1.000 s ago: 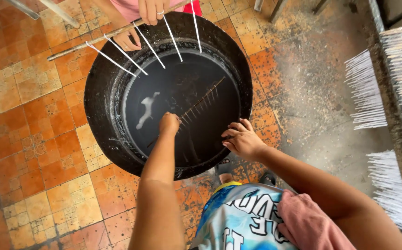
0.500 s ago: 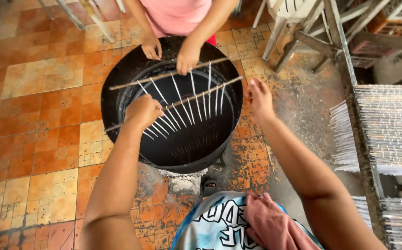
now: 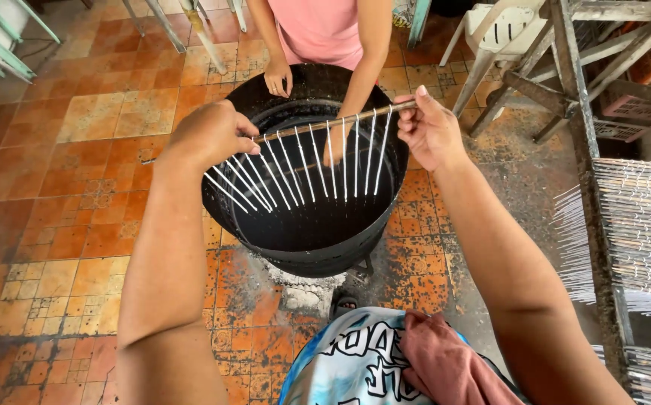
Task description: Dipping racks of cotton wicks into a vat of molten wax to coat them for candle making.
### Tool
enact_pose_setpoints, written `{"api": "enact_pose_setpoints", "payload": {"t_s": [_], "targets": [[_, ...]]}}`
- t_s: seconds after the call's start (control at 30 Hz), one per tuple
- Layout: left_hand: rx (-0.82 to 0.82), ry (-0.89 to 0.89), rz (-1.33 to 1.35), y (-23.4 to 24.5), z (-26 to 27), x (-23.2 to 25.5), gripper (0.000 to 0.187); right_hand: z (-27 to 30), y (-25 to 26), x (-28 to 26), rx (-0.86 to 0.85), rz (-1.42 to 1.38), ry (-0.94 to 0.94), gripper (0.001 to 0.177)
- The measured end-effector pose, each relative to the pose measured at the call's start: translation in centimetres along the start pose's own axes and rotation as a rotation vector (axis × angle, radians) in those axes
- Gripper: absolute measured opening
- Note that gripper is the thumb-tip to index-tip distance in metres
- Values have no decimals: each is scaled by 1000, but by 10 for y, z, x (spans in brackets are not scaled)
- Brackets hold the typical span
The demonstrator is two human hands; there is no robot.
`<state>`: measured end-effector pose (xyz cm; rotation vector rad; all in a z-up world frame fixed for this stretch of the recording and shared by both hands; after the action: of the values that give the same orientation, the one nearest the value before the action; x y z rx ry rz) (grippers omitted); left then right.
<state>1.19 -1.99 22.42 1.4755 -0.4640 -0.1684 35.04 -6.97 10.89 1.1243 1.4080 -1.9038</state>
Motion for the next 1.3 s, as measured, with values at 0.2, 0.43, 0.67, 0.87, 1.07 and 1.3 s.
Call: {"api": "enact_pose_setpoints", "payload": {"t_s": [0.2,0.43,0.67,0.87,1.07,1.3], "targets": [[353,-141,214,54,19,75,36,30,-21,-30,-13,-87,-7,31],[422,-342,218,11,-15,149,23,40,-27,-47,1,-69,49,33],[460,-372,206,7,-20,159,19,44,-31,-53,-15,-99,64,33],[459,-346,172,9,-22,158,15,50,-36,-58,18,-68,69,33],[428,-301,262,37,-4,139,25,53,-37,-60,63,-52,51,30],[736,-322,222,119,49,49,6,47,-34,-68,123,-12,31,28]]}}
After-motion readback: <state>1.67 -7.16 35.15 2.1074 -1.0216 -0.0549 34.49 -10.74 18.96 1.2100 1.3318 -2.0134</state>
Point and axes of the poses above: each hand's wrist, its own z-axis away from the middle knuckle, its own y-axis out of the back of the hand, x = y × z, the point moved 9 cm from there along -z, towards the middle knuckle, and after that the axes turned 6 degrees about x, right-handed, at the moved point
